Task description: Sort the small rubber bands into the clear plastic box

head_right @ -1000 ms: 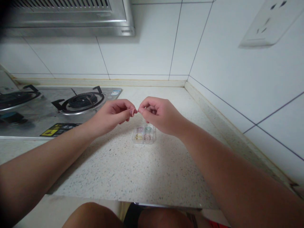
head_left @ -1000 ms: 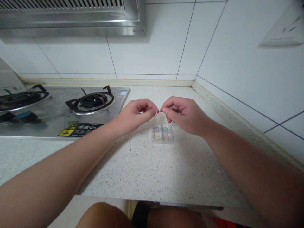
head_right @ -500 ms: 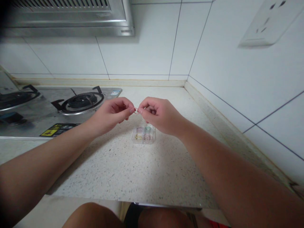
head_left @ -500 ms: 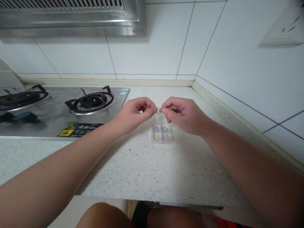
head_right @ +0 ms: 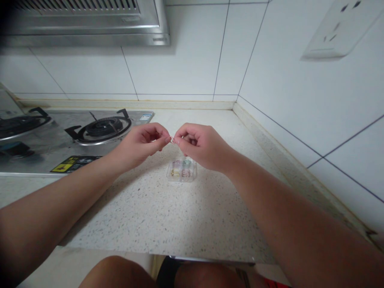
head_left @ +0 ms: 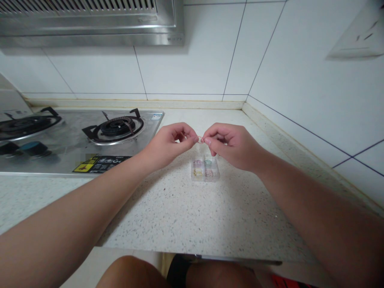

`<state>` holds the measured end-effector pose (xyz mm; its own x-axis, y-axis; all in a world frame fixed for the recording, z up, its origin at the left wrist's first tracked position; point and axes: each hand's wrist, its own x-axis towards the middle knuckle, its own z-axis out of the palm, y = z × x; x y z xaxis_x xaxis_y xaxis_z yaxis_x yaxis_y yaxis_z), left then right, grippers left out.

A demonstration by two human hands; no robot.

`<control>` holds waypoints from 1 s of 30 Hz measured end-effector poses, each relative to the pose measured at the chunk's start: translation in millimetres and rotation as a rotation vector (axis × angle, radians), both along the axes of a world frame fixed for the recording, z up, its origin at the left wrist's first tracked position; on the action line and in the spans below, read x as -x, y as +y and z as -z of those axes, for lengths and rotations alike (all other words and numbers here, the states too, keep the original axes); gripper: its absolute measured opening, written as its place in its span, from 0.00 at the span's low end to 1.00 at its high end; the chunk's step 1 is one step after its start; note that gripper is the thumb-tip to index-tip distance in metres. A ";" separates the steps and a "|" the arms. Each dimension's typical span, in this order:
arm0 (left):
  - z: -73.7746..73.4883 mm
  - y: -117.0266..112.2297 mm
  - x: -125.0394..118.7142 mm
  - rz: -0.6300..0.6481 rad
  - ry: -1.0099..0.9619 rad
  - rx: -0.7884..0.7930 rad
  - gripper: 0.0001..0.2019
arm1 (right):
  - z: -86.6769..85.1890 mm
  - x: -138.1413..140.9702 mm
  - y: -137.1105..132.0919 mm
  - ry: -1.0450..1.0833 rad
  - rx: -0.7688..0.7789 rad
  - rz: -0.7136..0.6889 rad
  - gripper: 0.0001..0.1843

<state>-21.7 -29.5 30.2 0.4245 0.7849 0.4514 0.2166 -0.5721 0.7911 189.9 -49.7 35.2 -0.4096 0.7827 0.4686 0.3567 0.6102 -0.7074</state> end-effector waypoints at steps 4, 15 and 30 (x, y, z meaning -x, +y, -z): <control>0.1 0.2 -0.1 -0.003 0.004 -0.004 0.09 | 0.4 0.0 -0.2 0.002 -0.002 -0.003 0.09; 1.1 1.9 0.4 -0.016 0.001 0.005 0.09 | -0.2 -0.7 0.2 -0.002 -0.001 -0.009 0.08; 1.8 2.1 0.3 -0.019 0.003 0.022 0.10 | -1.0 0.2 -0.8 -0.006 0.002 -0.018 0.08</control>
